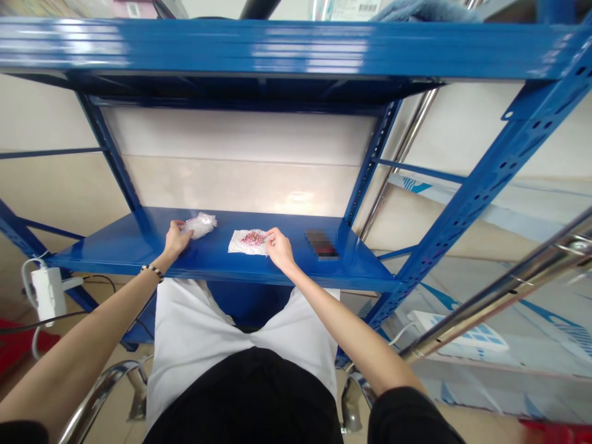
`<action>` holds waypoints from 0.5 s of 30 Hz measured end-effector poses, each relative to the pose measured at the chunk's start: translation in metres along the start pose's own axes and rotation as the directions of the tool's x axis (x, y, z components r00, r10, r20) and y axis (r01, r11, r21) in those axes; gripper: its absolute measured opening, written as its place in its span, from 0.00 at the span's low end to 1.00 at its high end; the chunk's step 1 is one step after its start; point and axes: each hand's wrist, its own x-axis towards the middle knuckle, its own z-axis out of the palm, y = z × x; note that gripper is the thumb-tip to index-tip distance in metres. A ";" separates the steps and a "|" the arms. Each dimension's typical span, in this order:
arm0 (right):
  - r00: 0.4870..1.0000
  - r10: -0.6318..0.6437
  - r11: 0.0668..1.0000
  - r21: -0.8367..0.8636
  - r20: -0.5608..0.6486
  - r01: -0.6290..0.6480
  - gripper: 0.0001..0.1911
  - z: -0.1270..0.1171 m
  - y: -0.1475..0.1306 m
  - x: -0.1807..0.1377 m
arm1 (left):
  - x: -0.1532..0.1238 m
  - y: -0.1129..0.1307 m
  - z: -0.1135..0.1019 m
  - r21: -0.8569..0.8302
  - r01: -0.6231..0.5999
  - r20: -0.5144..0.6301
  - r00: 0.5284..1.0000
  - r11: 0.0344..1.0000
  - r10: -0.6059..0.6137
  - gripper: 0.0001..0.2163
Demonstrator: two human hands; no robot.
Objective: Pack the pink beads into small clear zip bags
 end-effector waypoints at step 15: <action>0.990 -0.108 0.925 0.374 0.090 0.067 0.17 -0.043 -0.104 -0.128 | -0.150 0.118 -0.089 -0.435 -0.493 0.192 0.767 0.754 0.612 0.10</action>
